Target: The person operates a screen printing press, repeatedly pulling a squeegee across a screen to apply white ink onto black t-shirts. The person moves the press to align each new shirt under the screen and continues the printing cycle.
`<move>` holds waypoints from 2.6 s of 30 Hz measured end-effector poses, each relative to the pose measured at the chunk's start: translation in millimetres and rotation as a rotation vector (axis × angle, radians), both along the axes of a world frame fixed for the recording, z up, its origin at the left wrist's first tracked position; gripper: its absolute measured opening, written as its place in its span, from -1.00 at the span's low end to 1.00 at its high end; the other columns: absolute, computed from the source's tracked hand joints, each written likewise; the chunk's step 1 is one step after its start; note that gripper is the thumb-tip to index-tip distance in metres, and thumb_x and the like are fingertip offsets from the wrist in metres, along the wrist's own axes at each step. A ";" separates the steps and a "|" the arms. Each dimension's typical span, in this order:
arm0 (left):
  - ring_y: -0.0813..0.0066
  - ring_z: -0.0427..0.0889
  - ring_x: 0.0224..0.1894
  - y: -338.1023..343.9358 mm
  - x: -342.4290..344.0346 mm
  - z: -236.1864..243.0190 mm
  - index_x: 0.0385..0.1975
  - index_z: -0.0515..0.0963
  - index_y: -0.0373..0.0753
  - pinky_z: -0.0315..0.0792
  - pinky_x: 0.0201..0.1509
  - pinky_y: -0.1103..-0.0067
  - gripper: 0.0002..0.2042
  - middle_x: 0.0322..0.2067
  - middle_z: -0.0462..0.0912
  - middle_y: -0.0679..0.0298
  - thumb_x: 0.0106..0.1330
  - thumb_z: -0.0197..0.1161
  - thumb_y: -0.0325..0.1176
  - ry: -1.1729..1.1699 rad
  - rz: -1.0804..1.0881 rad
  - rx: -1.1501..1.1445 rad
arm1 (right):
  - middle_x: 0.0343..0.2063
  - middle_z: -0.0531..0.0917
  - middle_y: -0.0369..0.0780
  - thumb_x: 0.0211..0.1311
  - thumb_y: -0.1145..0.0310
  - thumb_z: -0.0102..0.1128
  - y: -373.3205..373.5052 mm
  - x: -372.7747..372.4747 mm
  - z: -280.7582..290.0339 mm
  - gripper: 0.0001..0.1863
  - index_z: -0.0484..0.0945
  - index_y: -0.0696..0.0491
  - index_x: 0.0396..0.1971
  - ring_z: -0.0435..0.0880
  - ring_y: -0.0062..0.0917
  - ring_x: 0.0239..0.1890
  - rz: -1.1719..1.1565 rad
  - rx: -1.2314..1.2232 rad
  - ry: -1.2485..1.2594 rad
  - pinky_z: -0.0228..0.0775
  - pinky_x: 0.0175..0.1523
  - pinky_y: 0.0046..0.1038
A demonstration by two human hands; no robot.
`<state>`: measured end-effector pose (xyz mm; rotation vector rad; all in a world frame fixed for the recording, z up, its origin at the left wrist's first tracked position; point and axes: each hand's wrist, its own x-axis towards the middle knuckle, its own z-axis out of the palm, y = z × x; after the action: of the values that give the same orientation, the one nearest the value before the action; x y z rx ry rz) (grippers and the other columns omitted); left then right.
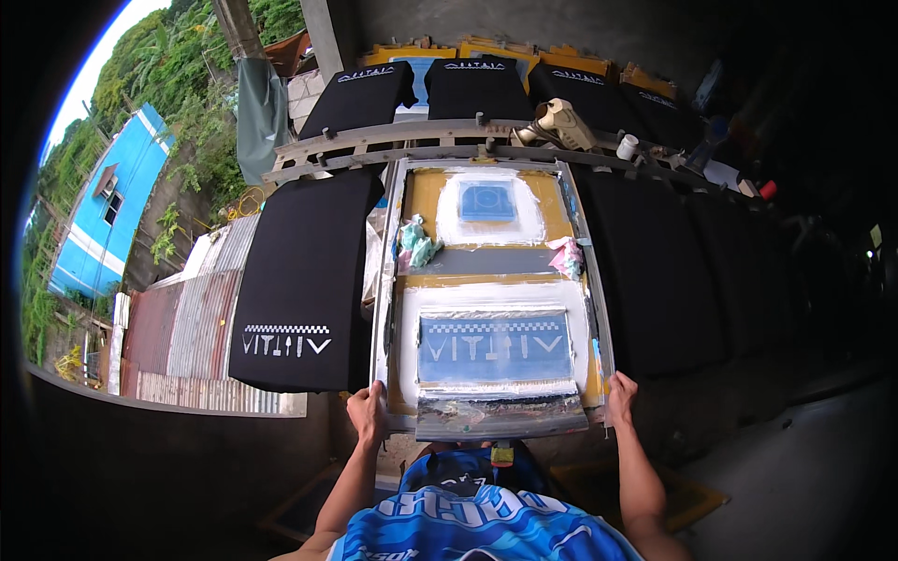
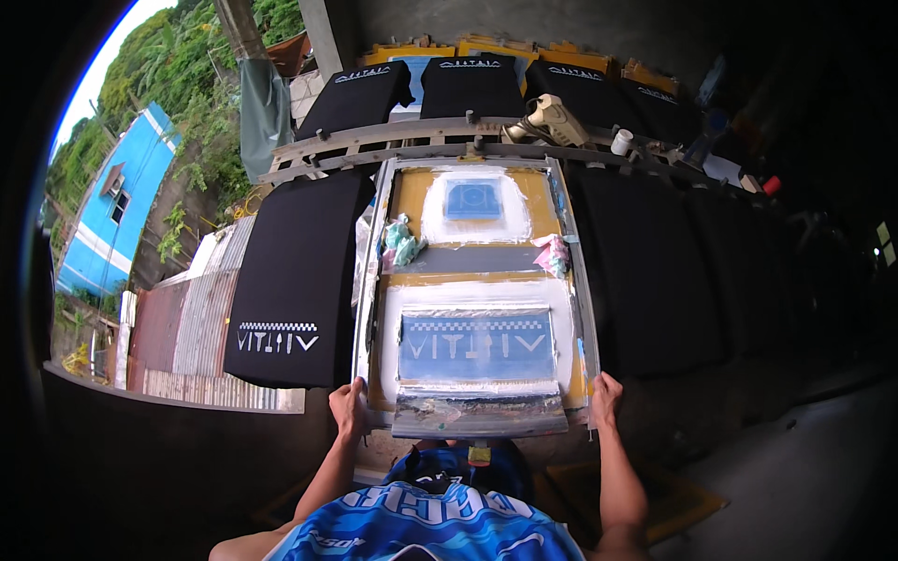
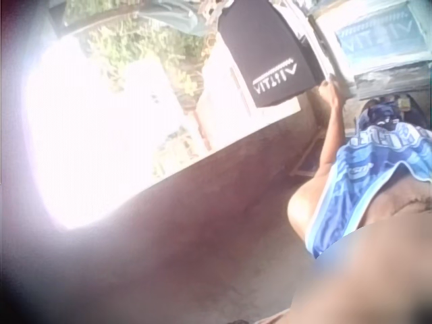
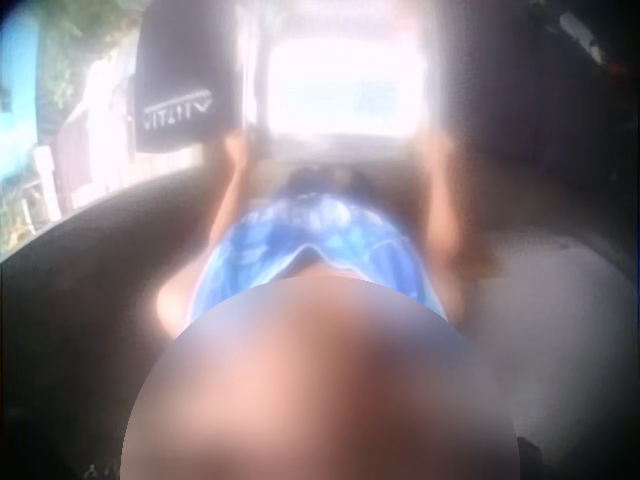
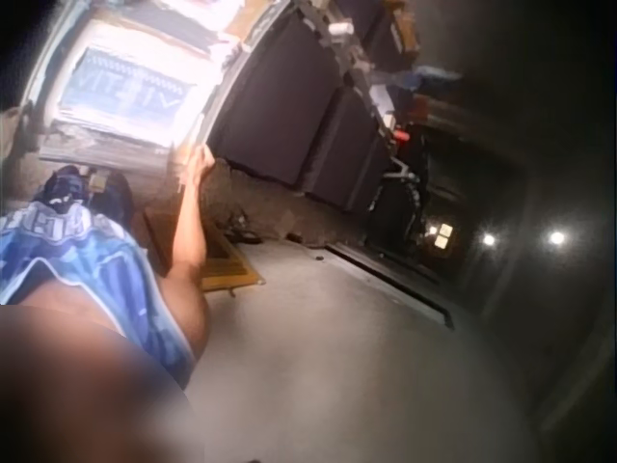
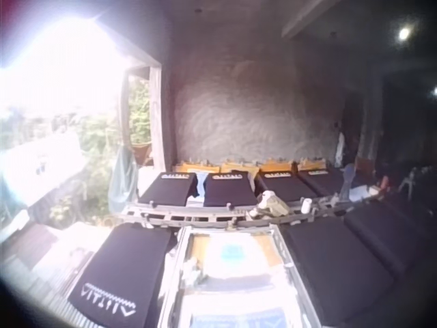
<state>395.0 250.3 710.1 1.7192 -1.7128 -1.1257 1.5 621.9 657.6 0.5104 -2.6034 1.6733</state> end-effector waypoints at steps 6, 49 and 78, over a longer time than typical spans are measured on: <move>0.41 0.63 -0.49 1.0 6.7 1.8 -0.35 0.72 -0.46 0.49 -0.29 0.39 -0.51 -0.59 0.68 0.09 0.34 0.29 0.00 -0.069 -0.024 -0.014 | -0.62 0.15 -0.42 0.36 0.47 0.06 -0.6 5.8 1.9 -0.68 0.23 0.15 -0.59 0.12 -0.73 -0.50 0.070 -0.065 -0.132 -0.05 -0.45 -0.45; -0.10 0.67 -0.29 -5.9 21.0 -12.2 -0.36 0.61 -0.42 0.49 -0.13 0.20 -0.52 -0.41 0.66 -0.13 0.46 0.20 0.01 -0.340 0.026 -0.084 | -0.60 0.45 0.04 0.19 0.49 0.13 -5.5 13.9 13.9 -0.82 0.45 0.25 -0.56 0.52 -0.13 -0.49 0.257 0.495 -0.031 0.33 -0.31 -0.15; 0.17 0.58 -0.27 -69.4 -126.2 68.8 -0.53 0.56 -0.20 0.42 -0.15 0.33 -0.80 -0.45 0.54 0.23 -0.23 0.28 -0.60 -0.098 -0.770 -0.939 | -0.43 0.70 -0.04 -0.14 0.54 0.23 -177.3 -6.4 141.0 -0.93 0.61 0.14 -0.55 0.71 -0.05 -0.31 0.702 0.512 0.481 0.58 -0.18 -0.11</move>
<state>268.9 180.8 778.9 0.5455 -2.4785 -0.3087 -4.9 444.6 798.7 1.7450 -2.5726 0.7294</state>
